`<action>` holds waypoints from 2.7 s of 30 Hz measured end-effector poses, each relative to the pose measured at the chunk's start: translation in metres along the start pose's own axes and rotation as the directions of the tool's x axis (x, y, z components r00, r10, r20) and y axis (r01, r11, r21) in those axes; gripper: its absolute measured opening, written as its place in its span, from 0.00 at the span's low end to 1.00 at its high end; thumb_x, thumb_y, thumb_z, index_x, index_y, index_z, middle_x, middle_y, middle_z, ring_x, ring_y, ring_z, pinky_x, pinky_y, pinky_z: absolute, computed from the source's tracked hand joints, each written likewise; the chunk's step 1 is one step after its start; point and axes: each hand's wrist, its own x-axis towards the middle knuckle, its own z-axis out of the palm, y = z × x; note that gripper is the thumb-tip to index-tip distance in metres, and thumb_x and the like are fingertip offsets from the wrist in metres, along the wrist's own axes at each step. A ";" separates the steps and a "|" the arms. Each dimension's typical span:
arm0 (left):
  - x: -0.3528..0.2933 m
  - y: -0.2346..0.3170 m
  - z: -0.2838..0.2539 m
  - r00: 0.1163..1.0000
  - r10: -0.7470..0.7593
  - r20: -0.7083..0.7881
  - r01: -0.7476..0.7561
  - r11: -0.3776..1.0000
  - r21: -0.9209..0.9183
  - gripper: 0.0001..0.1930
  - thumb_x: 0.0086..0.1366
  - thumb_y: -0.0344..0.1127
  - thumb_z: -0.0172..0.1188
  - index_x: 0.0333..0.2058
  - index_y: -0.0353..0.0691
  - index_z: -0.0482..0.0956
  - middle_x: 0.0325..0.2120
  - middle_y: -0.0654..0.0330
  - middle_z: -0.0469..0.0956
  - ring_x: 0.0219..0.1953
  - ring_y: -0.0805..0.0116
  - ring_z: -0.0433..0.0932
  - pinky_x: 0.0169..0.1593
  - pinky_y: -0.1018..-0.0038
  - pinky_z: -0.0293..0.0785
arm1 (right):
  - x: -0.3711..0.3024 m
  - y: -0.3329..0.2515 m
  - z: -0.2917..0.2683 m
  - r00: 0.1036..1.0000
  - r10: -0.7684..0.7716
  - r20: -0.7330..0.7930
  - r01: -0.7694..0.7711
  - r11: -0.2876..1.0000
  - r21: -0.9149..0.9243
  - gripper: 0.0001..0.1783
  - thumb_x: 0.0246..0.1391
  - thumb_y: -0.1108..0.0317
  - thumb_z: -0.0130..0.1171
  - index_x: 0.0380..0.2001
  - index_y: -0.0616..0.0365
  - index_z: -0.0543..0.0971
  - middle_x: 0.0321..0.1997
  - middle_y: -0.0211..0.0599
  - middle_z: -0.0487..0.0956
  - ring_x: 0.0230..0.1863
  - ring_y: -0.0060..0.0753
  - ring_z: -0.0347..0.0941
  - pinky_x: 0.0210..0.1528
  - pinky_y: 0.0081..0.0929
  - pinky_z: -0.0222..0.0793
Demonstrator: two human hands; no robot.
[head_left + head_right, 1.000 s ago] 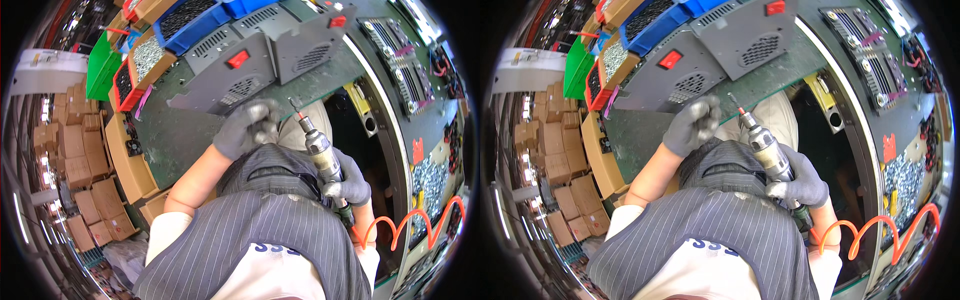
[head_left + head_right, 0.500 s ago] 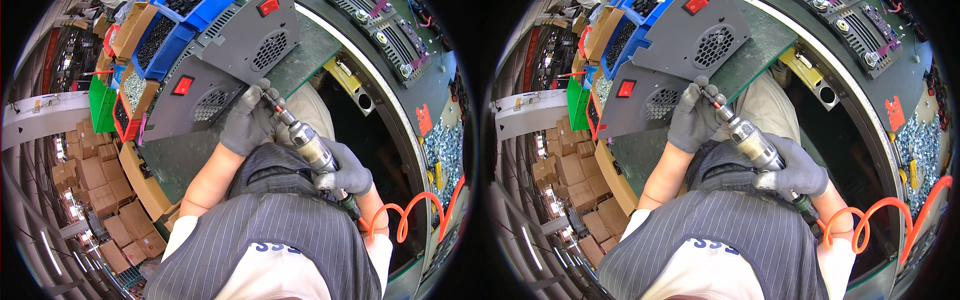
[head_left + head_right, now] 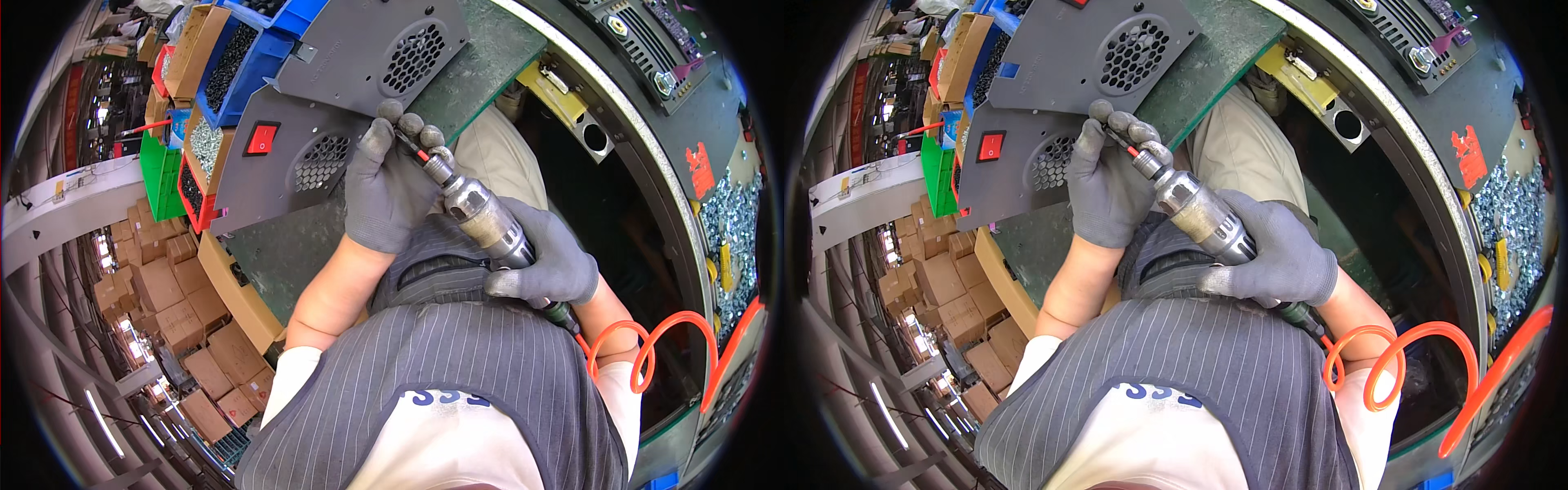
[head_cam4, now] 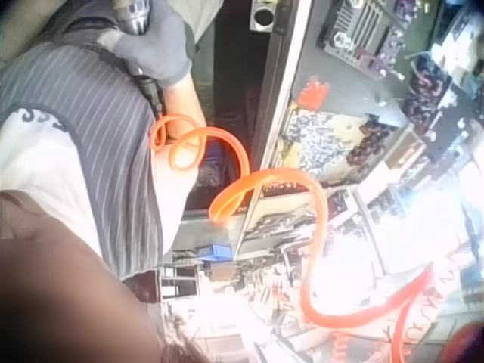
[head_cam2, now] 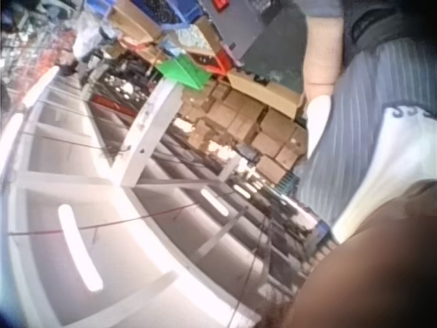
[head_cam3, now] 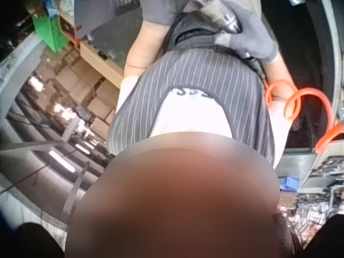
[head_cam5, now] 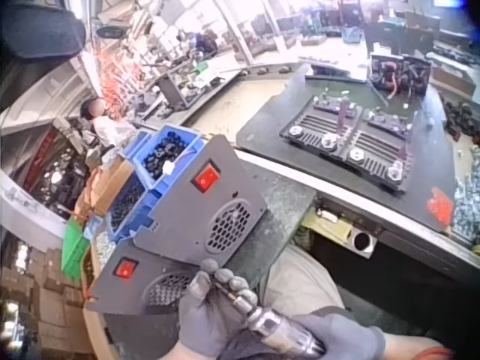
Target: Assembling the metal chassis for an electronic device by attaching panels and fans using an air screwdriver.
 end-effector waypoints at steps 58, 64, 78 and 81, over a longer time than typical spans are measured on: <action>-0.105 0.268 -0.112 0.613 0.785 -0.092 0.421 -0.226 0.879 0.14 0.56 0.35 0.61 0.40 0.38 0.78 0.30 0.58 0.79 0.31 0.70 0.77 0.39 0.75 0.72 | 0.041 0.027 0.017 0.975 0.220 -0.030 -0.215 0.971 0.108 0.42 0.27 0.57 0.70 0.49 0.65 0.69 0.34 0.25 0.70 0.32 0.18 0.63 0.36 0.17 0.60; -0.080 0.245 -0.092 0.827 0.561 -0.029 0.379 -0.518 0.767 0.16 0.55 0.39 0.62 0.44 0.45 0.76 0.32 0.57 0.77 0.34 0.63 0.77 0.41 0.70 0.72 | 0.044 0.023 0.022 0.975 0.214 -0.065 -0.209 0.974 0.085 0.39 0.27 0.55 0.69 0.46 0.64 0.70 0.31 0.23 0.69 0.29 0.17 0.60 0.32 0.17 0.58; -0.072 0.230 -0.091 0.792 0.610 -0.024 0.563 -0.715 0.414 0.09 0.60 0.39 0.53 0.36 0.44 0.73 0.38 0.53 0.73 0.40 0.52 0.75 0.44 0.60 0.71 | 0.045 0.031 0.026 0.978 0.205 -0.028 -0.194 0.956 0.218 0.37 0.31 0.60 0.68 0.47 0.64 0.69 0.28 0.24 0.69 0.26 0.17 0.63 0.29 0.16 0.60; -0.094 0.245 -0.106 0.691 0.722 -0.020 0.549 -0.506 0.665 0.07 0.61 0.36 0.52 0.37 0.43 0.71 0.38 0.54 0.74 0.35 0.58 0.77 0.39 0.65 0.73 | 0.045 0.030 0.025 0.986 0.165 -0.024 -0.159 0.972 0.171 0.37 0.31 0.60 0.68 0.48 0.64 0.69 0.29 0.24 0.69 0.28 0.18 0.63 0.30 0.17 0.60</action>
